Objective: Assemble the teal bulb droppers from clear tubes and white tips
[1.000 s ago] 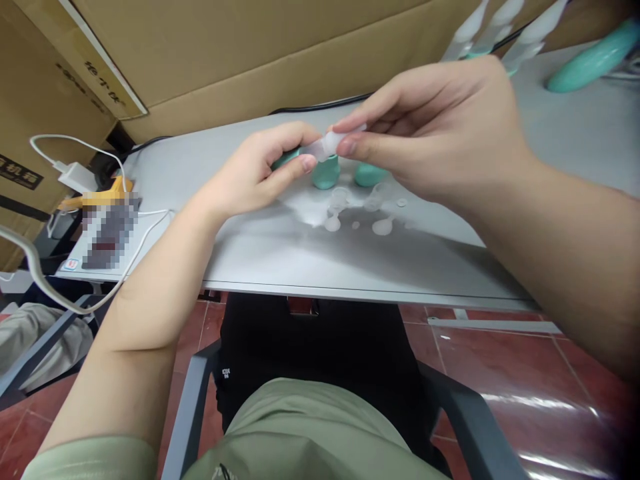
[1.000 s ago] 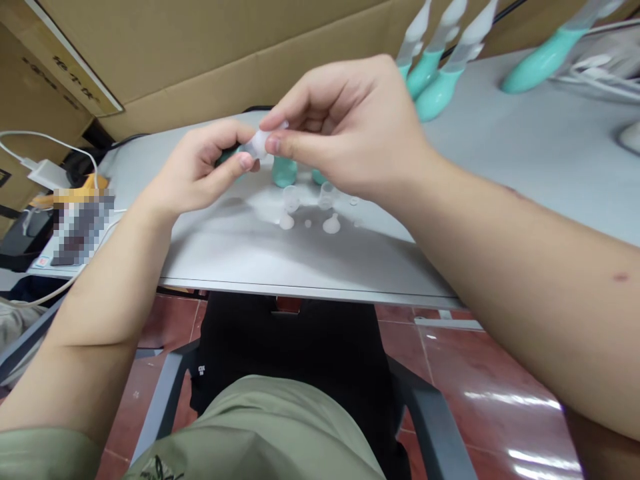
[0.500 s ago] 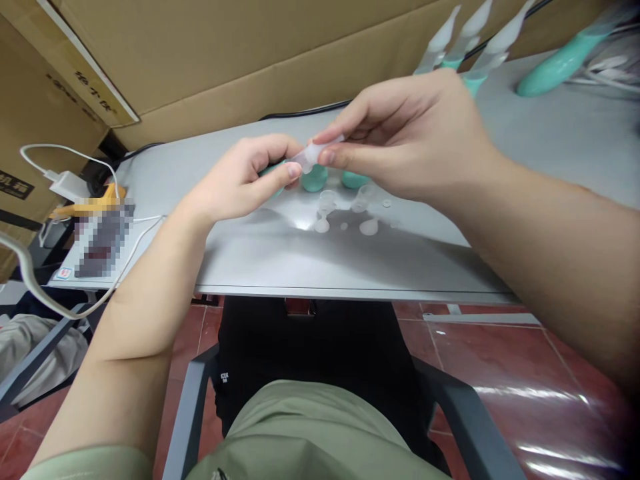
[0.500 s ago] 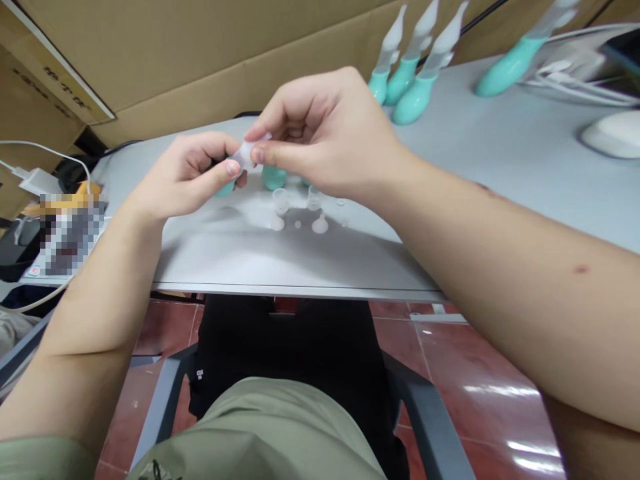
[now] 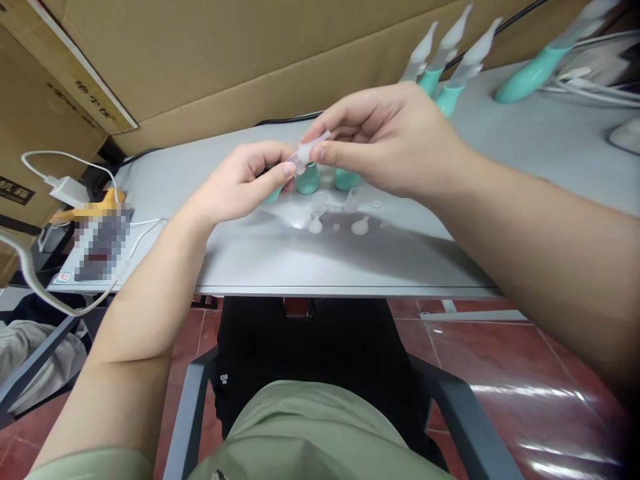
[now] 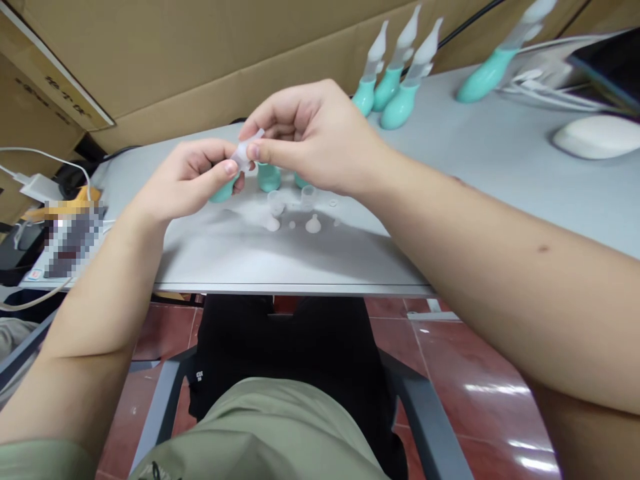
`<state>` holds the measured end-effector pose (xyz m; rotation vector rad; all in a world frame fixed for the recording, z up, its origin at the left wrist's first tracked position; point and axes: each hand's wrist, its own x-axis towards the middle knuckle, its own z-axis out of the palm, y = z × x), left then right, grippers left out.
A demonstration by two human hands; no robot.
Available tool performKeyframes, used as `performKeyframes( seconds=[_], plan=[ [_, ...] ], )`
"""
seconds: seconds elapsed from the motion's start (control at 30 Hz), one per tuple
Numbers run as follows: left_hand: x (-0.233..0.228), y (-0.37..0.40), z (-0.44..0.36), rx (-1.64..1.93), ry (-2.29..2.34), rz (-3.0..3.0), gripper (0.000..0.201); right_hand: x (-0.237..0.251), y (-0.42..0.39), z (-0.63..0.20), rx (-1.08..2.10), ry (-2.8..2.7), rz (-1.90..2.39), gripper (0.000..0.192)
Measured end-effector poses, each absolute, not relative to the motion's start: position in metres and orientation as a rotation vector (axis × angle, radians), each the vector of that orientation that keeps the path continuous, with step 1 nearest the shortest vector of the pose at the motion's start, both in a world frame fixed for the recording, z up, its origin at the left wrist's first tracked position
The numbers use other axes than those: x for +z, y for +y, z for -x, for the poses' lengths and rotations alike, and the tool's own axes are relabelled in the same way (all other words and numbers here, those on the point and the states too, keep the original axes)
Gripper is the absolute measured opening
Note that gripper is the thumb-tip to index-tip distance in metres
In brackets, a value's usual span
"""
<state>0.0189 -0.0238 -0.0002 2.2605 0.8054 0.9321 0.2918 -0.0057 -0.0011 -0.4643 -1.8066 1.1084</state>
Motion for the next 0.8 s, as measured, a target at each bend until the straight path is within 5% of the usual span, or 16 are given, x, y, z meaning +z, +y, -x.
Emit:
performKeyframes(
  seconds=[0.17, 0.33, 0.57, 0.8],
  plan=[
    [0.003, -0.025, -0.018, 0.935, 0.807, -2.229, 0.071, -0.006, -0.004, -0.289, 0.956, -1.847, 0.467, 0.02],
    [-0.003, -0.002, 0.001, 1.101, 0.889, -2.152, 0.069, -0.002, -0.004, -0.297, 0.763, -1.865, 0.667, 0.056],
    [-0.03, 0.07, 0.05, 1.197, 1.274, -2.08, 0.105, -0.009, 0.001, -0.301, 0.632, -2.005, 0.774, 0.04],
    [-0.054, 0.098, 0.064, 1.155, 1.521, -2.002, 0.057, -0.006, -0.007, -0.303, 0.683, -2.115, 0.677, 0.028]
  ],
)
